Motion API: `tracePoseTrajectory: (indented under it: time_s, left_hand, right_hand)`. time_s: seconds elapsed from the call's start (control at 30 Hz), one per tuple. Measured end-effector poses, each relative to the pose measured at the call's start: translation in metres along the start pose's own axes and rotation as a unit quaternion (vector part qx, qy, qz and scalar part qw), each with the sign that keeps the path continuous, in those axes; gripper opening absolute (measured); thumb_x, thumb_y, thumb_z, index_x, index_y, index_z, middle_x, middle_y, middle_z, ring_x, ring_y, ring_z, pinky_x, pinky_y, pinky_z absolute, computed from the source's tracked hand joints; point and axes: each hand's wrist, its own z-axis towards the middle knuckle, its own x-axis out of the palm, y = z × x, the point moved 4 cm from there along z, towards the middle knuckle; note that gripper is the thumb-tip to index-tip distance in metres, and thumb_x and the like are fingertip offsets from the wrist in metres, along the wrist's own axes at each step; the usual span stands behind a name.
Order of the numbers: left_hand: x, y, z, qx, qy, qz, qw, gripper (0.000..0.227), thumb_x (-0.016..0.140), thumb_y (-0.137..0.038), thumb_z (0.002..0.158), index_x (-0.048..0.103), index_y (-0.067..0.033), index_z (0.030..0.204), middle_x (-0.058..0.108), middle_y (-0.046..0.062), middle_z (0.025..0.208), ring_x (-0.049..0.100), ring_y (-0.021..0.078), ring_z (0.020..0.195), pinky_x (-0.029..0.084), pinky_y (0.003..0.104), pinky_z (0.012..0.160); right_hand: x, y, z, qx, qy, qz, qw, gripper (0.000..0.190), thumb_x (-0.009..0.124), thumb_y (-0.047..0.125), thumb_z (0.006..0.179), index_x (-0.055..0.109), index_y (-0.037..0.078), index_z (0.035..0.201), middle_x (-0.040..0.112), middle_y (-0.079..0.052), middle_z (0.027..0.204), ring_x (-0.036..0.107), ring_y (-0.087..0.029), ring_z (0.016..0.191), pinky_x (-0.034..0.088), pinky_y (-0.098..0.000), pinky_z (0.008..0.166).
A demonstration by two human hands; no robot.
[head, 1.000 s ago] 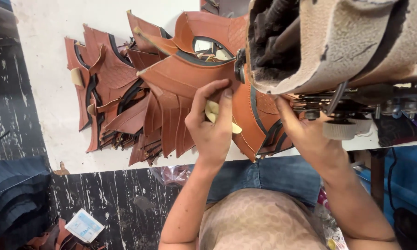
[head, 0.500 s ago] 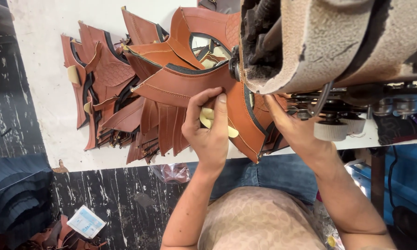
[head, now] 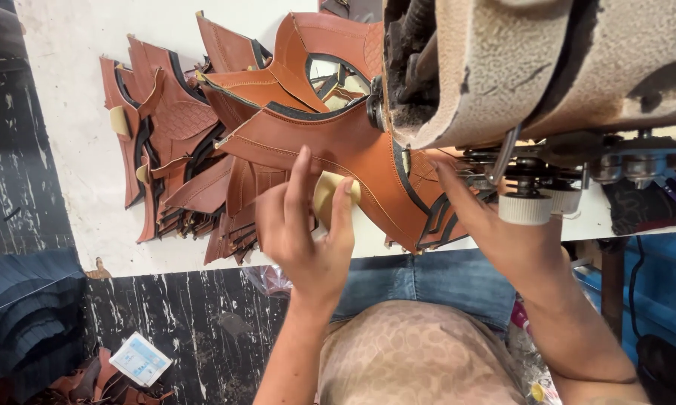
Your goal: Sewing leather shoe components together using an industrial sewing machine.
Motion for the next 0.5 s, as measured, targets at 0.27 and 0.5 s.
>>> tracePoseTrajectory:
  time_s: [0.27,0.5]
  left_hand:
    - [0.029,-0.034,0.016,0.317,0.075,0.178,0.928,0.026,0.079,-0.015,0.09,0.074,-0.0123,0.116,0.057,0.004,0.095,0.058,0.0243,0.092,0.045,0.04,0.086]
    - [0.036,-0.015,0.022,0.363,0.123,0.133,0.914,0.016,0.08,-0.017,0.099,0.071,-0.0079,0.108,0.053,0.002,0.092,0.054,0.0228,0.086,0.043,0.039,0.082]
  right_hand:
    - [-0.057,0.006,0.034,-0.008,-0.031,0.185,0.982,0.03,0.078,0.005,0.089,0.076,0.012,0.118,0.077,0.001,0.112,0.073,-0.016,0.099,0.056,-0.0357,0.087]
    - [-0.096,-0.031,0.039,-0.044,-0.013,0.191,0.981,0.027,0.075,0.007,0.087,0.076,0.008,0.114,0.077,-0.002,0.109,0.071,-0.017,0.095,0.054,-0.0352,0.082]
